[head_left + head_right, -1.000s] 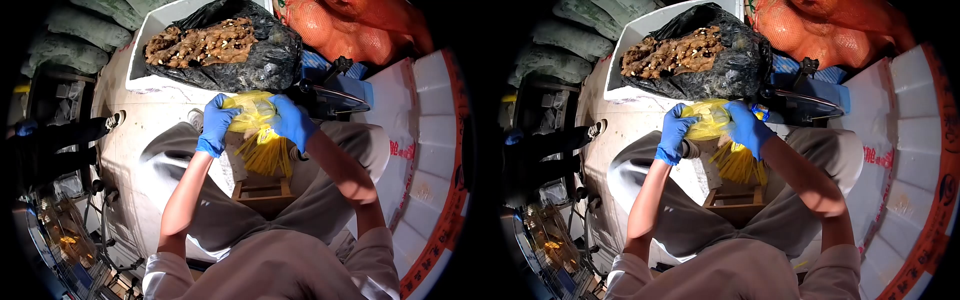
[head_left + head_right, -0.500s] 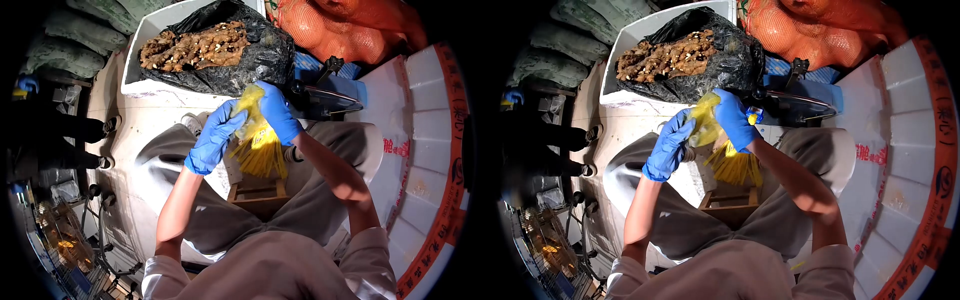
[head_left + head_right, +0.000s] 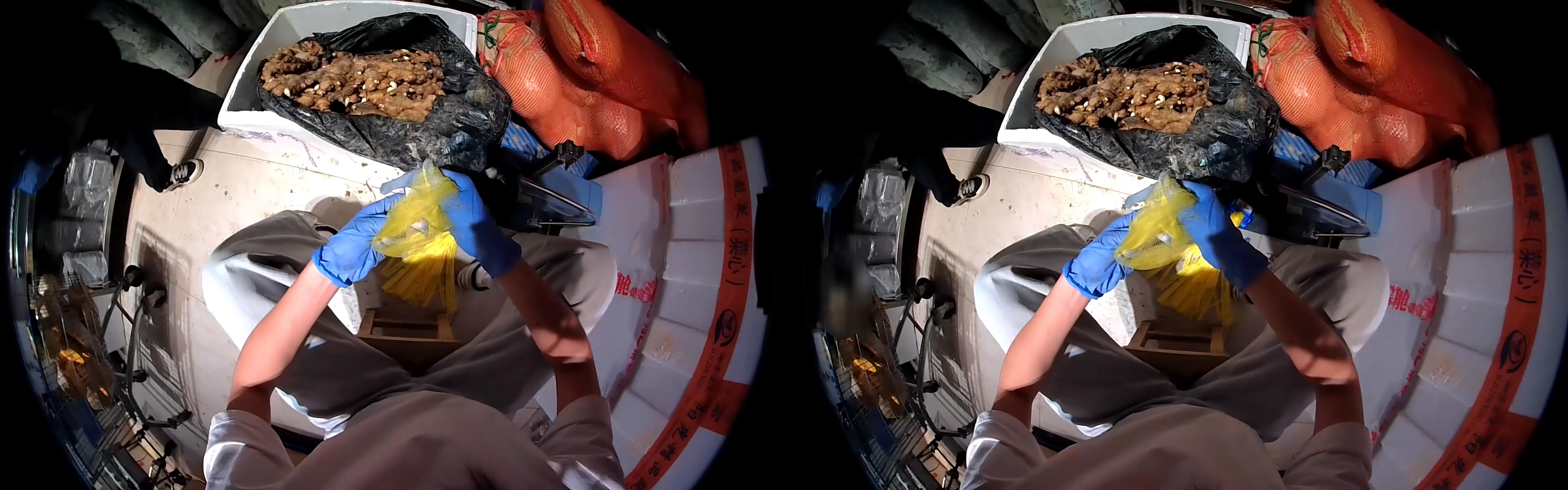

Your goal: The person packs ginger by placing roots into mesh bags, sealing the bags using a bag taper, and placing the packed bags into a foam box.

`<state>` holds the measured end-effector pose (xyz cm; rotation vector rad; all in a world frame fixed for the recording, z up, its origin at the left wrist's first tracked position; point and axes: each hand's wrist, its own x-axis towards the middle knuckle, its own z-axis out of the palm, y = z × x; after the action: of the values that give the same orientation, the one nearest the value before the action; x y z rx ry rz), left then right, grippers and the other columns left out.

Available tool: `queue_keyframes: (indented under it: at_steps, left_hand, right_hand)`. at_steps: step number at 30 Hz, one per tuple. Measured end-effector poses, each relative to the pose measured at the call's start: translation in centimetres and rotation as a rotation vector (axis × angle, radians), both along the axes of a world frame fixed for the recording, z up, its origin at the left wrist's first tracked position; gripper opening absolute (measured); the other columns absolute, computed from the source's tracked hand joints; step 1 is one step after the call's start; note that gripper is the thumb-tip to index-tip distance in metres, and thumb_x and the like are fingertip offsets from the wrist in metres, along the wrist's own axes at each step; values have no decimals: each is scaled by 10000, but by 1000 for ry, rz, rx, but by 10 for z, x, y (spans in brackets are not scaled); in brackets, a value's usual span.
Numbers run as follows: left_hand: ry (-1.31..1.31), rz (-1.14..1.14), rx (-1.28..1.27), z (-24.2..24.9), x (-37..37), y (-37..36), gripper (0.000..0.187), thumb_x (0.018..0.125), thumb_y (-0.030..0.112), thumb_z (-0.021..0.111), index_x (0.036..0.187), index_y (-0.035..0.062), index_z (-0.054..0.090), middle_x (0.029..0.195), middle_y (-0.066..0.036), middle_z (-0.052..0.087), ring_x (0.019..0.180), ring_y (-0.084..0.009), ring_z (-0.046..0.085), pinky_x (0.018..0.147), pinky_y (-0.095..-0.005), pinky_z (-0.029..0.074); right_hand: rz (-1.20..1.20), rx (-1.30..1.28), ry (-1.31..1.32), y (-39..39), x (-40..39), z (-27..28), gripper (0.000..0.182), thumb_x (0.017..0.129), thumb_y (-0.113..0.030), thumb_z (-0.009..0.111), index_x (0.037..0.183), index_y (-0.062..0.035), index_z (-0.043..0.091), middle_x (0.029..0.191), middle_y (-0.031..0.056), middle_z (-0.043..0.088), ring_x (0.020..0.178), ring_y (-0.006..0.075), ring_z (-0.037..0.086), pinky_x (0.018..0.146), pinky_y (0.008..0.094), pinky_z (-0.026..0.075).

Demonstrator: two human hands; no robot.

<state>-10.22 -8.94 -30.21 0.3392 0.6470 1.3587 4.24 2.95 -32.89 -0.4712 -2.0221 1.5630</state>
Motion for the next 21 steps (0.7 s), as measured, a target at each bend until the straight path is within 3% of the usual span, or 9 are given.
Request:
queue_keyframes:
  at_steps: [1,3,5,8,11,15,16,19,21]
  left_hand:
    - [1,-26,-43,1,1,1,466,863,210,465,1259,17,313,1226,-90,417,1070,-163,465,907,-284,392]
    - [8,-17,5,8,5,2,472,854,247,479,1239,12,340,1187,-85,448,1035,-166,486,888,-287,405]
    - [22,-12,62,13,9,3,482,845,283,492,1219,7,367,1149,-80,479,1000,-169,507,869,-289,418]
    - [-117,-53,29,23,16,3,441,850,269,489,1196,17,383,1032,-78,520,892,-145,537,748,-260,458]
    - [-24,-156,135,23,14,-3,352,857,222,477,1145,30,412,899,-55,525,770,-125,535,661,-241,455]
    - [9,-166,357,40,19,-5,327,816,84,516,1115,29,394,806,-18,497,677,-58,497,581,-183,426]
    - [-425,-206,259,37,20,-12,369,788,40,536,1123,26,383,850,-12,491,706,-26,489,568,-165,423]
    - [332,-73,497,-4,19,-18,368,764,102,578,1099,36,440,949,-48,535,815,-153,527,720,-286,446]
    - [833,80,979,26,9,-12,224,770,107,566,977,30,529,932,-50,560,813,-183,531,732,-312,436]
  right_hand:
    - [31,-441,59,0,0,4,411,819,-26,443,1196,50,299,1040,132,474,931,185,495,818,287,410]
    - [56,-499,24,11,-2,-5,418,788,-14,465,1175,74,336,1037,172,492,914,234,523,811,299,418]
    - [0,469,-165,13,2,10,422,737,-3,499,1137,88,395,1055,204,496,917,281,525,816,308,423]
    - [50,76,-72,1,-3,-6,346,730,-21,528,1058,77,482,1085,182,497,972,310,499,868,339,392]
    - [148,588,-65,-8,0,32,315,781,-101,535,1065,30,498,1076,164,494,1020,294,463,890,339,368]
    - [215,-190,21,-31,-5,43,303,817,-103,505,1107,-27,462,1067,95,493,995,196,474,884,297,373]
    - [282,-409,64,-36,-5,42,329,821,-117,505,1128,-24,431,1091,90,484,1004,178,473,891,286,368]
    - [541,-956,399,-40,-10,13,407,858,-163,445,1228,-30,337,1202,94,423,1100,173,413,944,291,318]
    - [378,-918,307,-61,-1,-51,422,872,-174,420,1256,-36,312,1226,94,406,1126,175,390,960,295,300]
